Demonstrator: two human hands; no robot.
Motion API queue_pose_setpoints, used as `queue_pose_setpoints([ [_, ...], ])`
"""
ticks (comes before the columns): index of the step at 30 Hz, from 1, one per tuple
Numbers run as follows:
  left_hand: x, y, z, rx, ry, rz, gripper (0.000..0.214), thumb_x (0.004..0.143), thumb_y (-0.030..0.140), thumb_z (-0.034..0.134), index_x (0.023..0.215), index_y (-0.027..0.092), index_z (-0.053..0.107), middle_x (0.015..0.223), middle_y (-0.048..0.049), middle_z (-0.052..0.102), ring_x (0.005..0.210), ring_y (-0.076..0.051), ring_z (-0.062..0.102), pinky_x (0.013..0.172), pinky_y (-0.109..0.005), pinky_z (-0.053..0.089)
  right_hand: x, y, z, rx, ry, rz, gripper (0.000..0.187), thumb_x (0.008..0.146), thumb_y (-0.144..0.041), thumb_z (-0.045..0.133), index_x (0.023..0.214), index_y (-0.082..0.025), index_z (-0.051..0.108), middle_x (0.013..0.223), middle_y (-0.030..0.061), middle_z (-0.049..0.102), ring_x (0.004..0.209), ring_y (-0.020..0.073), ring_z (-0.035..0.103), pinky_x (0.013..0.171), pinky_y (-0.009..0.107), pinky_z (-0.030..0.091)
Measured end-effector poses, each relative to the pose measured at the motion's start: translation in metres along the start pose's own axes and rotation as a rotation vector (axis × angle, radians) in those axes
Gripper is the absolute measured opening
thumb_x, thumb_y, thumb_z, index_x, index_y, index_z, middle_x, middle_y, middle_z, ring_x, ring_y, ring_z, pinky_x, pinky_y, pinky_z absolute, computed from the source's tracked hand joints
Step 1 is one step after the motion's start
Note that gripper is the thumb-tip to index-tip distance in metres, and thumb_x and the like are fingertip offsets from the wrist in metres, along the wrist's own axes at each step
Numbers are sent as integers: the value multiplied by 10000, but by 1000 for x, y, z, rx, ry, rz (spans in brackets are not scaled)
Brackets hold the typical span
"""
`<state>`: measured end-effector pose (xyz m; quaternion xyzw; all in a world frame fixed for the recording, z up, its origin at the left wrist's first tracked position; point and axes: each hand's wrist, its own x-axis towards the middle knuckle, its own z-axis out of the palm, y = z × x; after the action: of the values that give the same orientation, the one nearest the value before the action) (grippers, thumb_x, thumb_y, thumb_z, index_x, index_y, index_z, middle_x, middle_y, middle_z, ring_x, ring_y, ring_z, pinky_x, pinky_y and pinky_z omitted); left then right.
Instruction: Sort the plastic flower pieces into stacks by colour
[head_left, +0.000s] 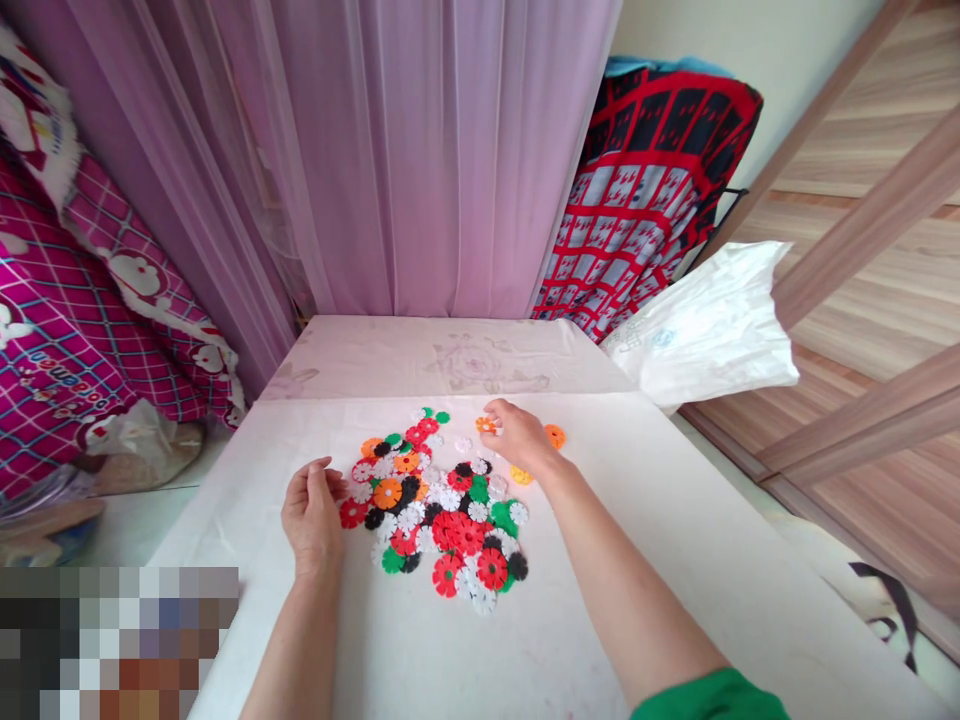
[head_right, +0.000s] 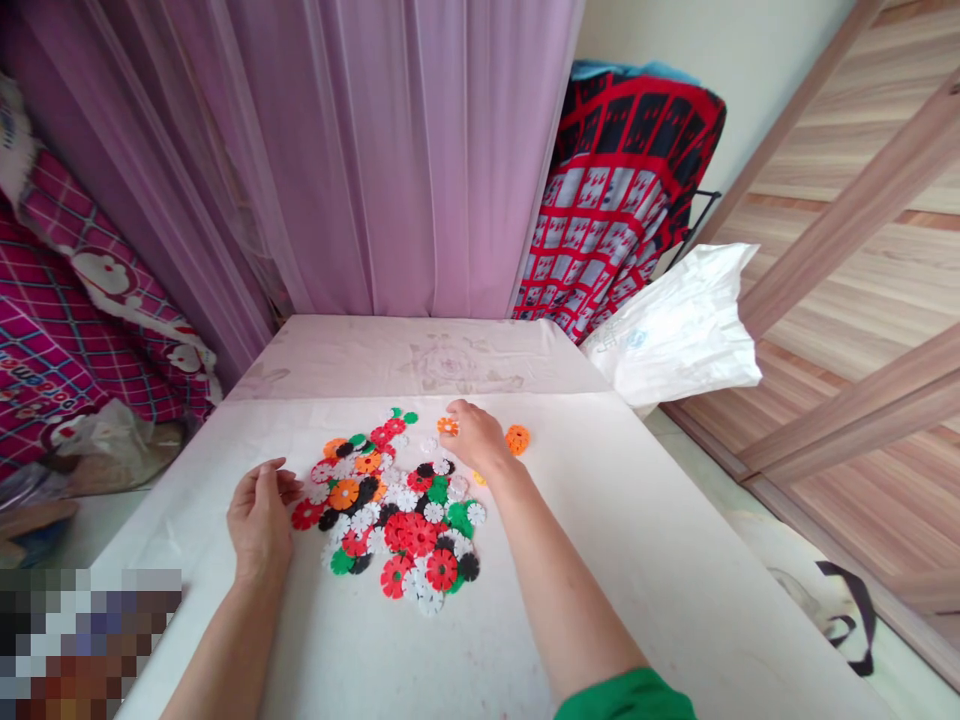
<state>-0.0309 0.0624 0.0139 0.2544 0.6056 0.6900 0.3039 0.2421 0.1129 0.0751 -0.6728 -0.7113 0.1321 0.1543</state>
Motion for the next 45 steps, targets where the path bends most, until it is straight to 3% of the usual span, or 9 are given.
queue_pose_setpoints([
  [4, 0, -1, 0, 33, -6, 4, 266, 797, 424, 560, 873, 185, 649, 669, 31, 582, 576, -103, 542, 543, -232, 463, -25, 39, -24, 47, 4, 6, 346, 739, -200, 686, 1079, -223, 629, 1093, 39, 723, 947, 175, 682, 837, 272, 484],
  [7, 0, -1, 0, 40, -8, 12, 271, 800, 426, 551, 876, 185, 648, 672, 29, 582, 574, -105, 540, 537, -232, 461, -40, 53, -24, 40, 4, -9, 323, 724, -181, 680, 1041, -232, 645, 1087, 29, 723, 960, 177, 673, 823, 266, 477],
  [15, 0, -1, 0, 75, -19, 45, 303, 806, 460, 534, 886, 186, 638, 685, 23, 575, 570, -105, 539, 524, -235, 460, -53, 57, -8, 14, 11, 15, 348, 758, -188, 659, 1101, -242, 636, 1155, 32, 704, 1005, 180, 666, 854, 278, 469],
  [23, 0, 0, 0, 48, -10, 30, 290, 798, 451, 554, 877, 186, 641, 681, 31, 571, 566, -99, 532, 528, -230, 452, -59, 57, -11, -25, 46, -8, 359, 764, -164, 648, 1116, -233, 650, 1201, 52, 683, 1128, 208, 621, 929, 306, 462],
  [29, 0, 0, 1, 64, -13, 40, 287, 791, 449, 542, 867, 188, 634, 665, 28, 569, 570, -107, 539, 537, -238, 464, -60, 22, -9, 39, 112, -73, 275, 814, -93, 542, 986, -242, 695, 1060, 27, 712, 943, 171, 654, 851, 284, 472],
  [34, 0, 1, 1, 54, 0, 38, 287, 781, 451, 547, 860, 188, 631, 659, 30, 569, 562, -105, 543, 529, -234, 466, -58, -35, 27, 80, -22, -255, 190, 857, -157, 584, 918, -266, 728, 1005, 5, 731, 990, 180, 640, 888, 287, 473],
  [37, 0, -1, 1, 18, -1, 40, 270, 786, 436, 560, 855, 186, 633, 657, 31, 572, 560, -105, 548, 536, -235, 474, -54, -57, 50, 64, -60, -372, 231, 865, -165, 591, 985, -292, 744, 1118, -6, 720, 1055, 185, 611, 942, 310, 465],
  [40, 1, -3, 0, 8, -7, 46, 267, 800, 428, 556, 865, 183, 641, 666, 30, 579, 564, -102, 550, 540, -230, 471, -49, -66, 65, 61, -87, -480, 289, 867, -187, 603, 1113, -278, 723, 1210, 9, 692, 1106, 194, 588, 988, 328, 451],
  [45, 1, -3, 0, -17, -9, 21, 269, 795, 428, 562, 859, 180, 643, 657, 35, 575, 550, -95, 539, 533, -224, 459, -46, -59, 70, 104, -79, -417, 279, 852, -141, 597, 1085, -231, 722, 1166, 30, 709, 1107, 198, 601, 1009, 326, 448],
])
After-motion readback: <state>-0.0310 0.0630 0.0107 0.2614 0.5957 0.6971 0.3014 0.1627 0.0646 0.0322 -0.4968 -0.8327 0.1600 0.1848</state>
